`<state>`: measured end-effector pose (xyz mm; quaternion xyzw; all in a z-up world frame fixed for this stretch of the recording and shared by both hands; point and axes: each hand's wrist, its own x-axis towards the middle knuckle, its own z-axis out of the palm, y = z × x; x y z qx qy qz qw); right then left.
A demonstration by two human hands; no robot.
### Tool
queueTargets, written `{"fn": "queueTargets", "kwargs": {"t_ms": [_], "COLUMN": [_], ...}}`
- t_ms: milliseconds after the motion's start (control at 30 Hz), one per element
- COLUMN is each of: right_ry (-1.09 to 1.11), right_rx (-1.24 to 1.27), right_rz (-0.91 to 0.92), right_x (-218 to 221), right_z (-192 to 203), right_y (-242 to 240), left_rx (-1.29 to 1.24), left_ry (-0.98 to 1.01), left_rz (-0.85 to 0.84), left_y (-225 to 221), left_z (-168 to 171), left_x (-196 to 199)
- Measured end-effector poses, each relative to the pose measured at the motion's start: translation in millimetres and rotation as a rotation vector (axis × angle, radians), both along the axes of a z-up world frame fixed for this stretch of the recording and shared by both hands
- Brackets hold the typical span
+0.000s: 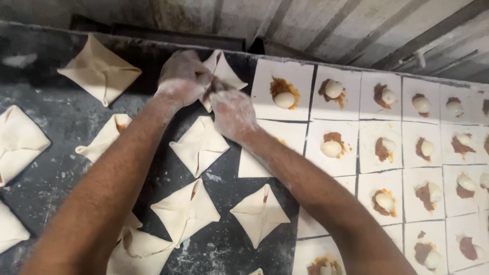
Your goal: The person folds square pieces of dough over a filling containing a white rounded component, pressing the corners together by hand on a dark work surface.
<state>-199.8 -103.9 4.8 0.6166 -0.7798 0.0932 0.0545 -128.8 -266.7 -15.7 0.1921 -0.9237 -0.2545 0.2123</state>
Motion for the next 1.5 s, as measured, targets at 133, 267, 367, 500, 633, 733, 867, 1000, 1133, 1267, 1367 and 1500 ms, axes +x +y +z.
{"fn": "queueTargets", "kwargs": {"t_ms": [133, 267, 367, 500, 633, 733, 867, 1000, 1133, 1267, 1367, 1500], "right_ry": [-0.159, -0.373, -0.437, -0.694, -0.509, -0.345, -0.134, -0.176, -0.387, -0.394, -0.692, -0.91], "right_rx": [0.27, -0.514, -0.582, 0.151, 0.345, 0.178, 0.112, 0.19, -0.021, -0.263, 0.002, 0.07], "right_rz": [0.028, 0.204, -0.103, -0.498, -0.453, -0.326, -0.201, -0.26, -0.265, 0.064, -0.177, -0.219], "right_x": [-8.8, -25.9, -12.5, -12.0, -6.1, -6.4, -10.1, -9.7, -19.7, -35.4, -49.3, -62.3], "right_z": [11.7, 47.8, 67.9, 75.8, 60.2, 43.2, 26.8, 22.1, 23.3, 24.7, 20.9, 9.8], "right_y": [12.5, 67.7, 159.8, 228.5, 250.9, 254.0, 259.8, 255.6, 245.7, 227.4, 202.2, 181.8], "left_rx": [0.065, -0.26, -0.286, -0.323, -0.288, -0.206, -0.032, 0.29, 0.212, -0.027, 0.001, 0.038], "left_ry": [0.072, 0.044, 0.13, -0.062, -0.162, -0.387, -0.293, -0.203, -0.153, 0.043, 0.109, 0.059], "left_rz": [-0.004, 0.083, 0.127, 0.057, 0.077, 0.074, 0.056, -0.176, -0.4, -0.384, -0.294, -0.282], "left_y": [8.9, 13.6, 54.1, 118.4, 153.4, 156.6, 162.1, 178.7, 200.2, 209.5, 214.2, 209.5], "left_z": [-2.0, 21.0, 25.8, 35.0, 23.3, 14.3, 19.9, 41.7, 49.5, 35.6, 21.7, 18.2], "left_x": [3.6, -5.0, 22.6, 39.3, 20.1, -9.9, -6.1, 14.6, 28.4, 29.1, 25.7, 21.5]}}
